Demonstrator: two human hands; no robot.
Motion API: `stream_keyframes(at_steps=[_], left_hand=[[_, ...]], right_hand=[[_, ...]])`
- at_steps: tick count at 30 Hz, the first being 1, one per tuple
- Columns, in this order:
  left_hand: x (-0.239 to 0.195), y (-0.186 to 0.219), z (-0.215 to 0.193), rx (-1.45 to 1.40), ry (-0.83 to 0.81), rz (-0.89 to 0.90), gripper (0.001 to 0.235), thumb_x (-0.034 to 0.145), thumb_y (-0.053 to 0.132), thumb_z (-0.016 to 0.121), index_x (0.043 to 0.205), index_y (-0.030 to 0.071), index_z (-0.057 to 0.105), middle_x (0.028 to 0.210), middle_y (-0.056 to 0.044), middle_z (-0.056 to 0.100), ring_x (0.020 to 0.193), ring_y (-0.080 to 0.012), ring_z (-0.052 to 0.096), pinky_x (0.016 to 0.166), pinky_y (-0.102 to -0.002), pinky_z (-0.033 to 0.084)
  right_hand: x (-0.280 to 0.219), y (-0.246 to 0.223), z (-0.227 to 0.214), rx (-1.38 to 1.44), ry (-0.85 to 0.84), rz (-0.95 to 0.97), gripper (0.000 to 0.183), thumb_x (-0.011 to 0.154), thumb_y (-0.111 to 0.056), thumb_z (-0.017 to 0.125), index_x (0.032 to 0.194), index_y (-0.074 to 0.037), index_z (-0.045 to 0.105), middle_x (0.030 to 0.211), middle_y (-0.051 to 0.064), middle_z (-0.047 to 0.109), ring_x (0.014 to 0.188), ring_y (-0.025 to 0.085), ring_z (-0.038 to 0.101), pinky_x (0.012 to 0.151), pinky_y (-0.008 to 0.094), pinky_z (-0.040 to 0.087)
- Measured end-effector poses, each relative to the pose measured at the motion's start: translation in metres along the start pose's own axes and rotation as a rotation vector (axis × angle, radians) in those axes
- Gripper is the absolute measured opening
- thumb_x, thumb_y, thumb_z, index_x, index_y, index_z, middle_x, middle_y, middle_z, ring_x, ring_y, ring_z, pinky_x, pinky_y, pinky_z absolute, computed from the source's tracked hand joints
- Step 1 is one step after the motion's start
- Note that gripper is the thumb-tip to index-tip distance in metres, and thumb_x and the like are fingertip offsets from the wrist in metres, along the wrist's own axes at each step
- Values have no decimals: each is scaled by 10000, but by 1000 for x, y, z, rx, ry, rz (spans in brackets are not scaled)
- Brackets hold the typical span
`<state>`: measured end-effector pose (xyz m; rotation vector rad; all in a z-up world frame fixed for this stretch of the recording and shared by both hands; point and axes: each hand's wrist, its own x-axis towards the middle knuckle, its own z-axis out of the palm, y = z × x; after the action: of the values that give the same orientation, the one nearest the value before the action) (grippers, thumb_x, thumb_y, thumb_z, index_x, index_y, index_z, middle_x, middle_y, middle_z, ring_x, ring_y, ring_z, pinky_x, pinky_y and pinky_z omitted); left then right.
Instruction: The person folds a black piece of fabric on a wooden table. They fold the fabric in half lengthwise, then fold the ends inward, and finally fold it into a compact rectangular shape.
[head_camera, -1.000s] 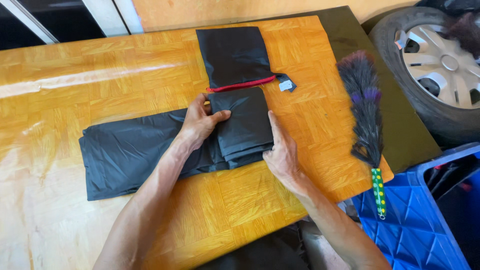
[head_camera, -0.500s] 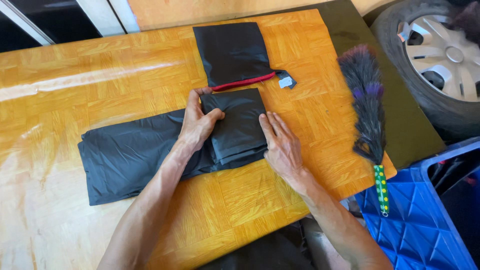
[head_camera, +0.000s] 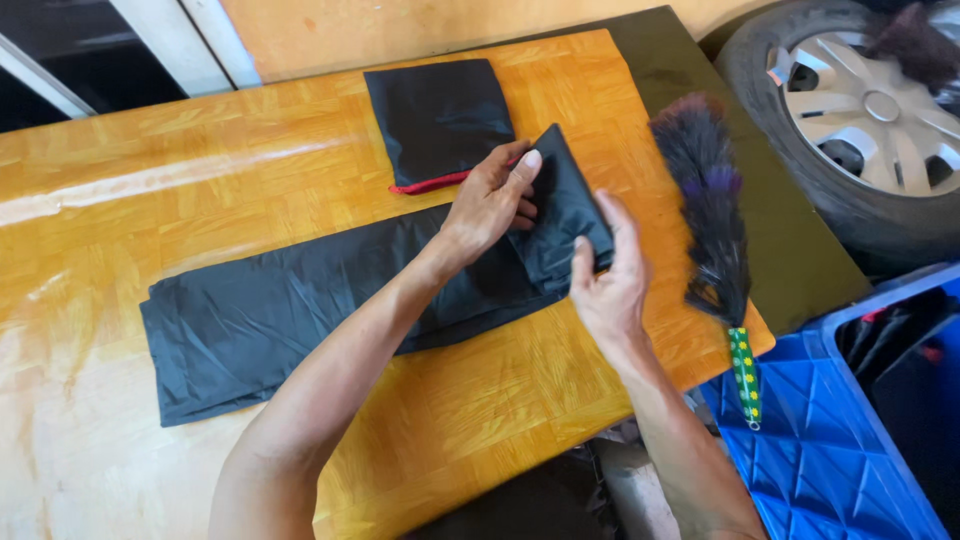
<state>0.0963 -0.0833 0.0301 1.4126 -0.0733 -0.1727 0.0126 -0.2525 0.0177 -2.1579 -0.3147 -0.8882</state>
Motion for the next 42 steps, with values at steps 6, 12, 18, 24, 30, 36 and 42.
stream_keyframes(at_steps=[6,12,18,24,30,36,42], left_hand=[[50,-97,-27,832,38,297,406,924,221,721,1314,123,663,1126,-130,602,982,-364,715,869,-454,607],[55,-70,-19,850,-63,131,475,766,175,821,1226,136,709,1061,-56,712,952,-197,743,876,-349,605],[48,-55,-19,843,-171,50,673,659,200,888,1287,134,656,1113,-68,689,1001,-180,727,917,-347,589],[26,-50,-19,852,-164,226,626,697,226,877,1270,70,679,1126,-156,589,1048,-340,692,907,-445,598],[9,-19,7,1257,-341,216,656,842,324,644,1483,310,506,1500,-95,408,1312,-411,497,1053,-510,494],[35,-27,39,1468,-355,392,426,938,339,531,1325,216,662,1492,-66,479,1189,-395,577,880,-528,562],[47,-56,57,1474,-426,398,680,891,468,538,1516,220,441,1552,-33,424,1188,-366,567,855,-526,551]], right_hand=[[1,114,-17,195,-60,497,544,792,18,741,1324,-85,693,1142,165,671,1004,202,659,850,339,551],[-7,123,-19,-281,-239,217,479,840,-212,754,1317,-234,712,1303,10,655,1161,292,640,1021,413,472],[18,36,-38,-244,-751,229,1392,502,-667,919,1616,-129,280,1613,336,212,1473,559,208,1223,618,154],[10,57,-34,-127,-464,217,885,812,-370,847,1538,-72,439,1467,332,468,1344,493,476,1120,559,393],[1,96,-24,-111,-237,277,639,833,22,592,1457,-68,489,1132,261,708,1085,459,661,917,549,529],[-10,171,-12,-130,95,493,184,957,-202,685,1025,-34,718,883,214,697,921,332,705,759,484,519],[-6,150,-12,221,66,633,439,736,-141,918,1136,-108,739,1022,96,758,979,167,719,854,373,591]])
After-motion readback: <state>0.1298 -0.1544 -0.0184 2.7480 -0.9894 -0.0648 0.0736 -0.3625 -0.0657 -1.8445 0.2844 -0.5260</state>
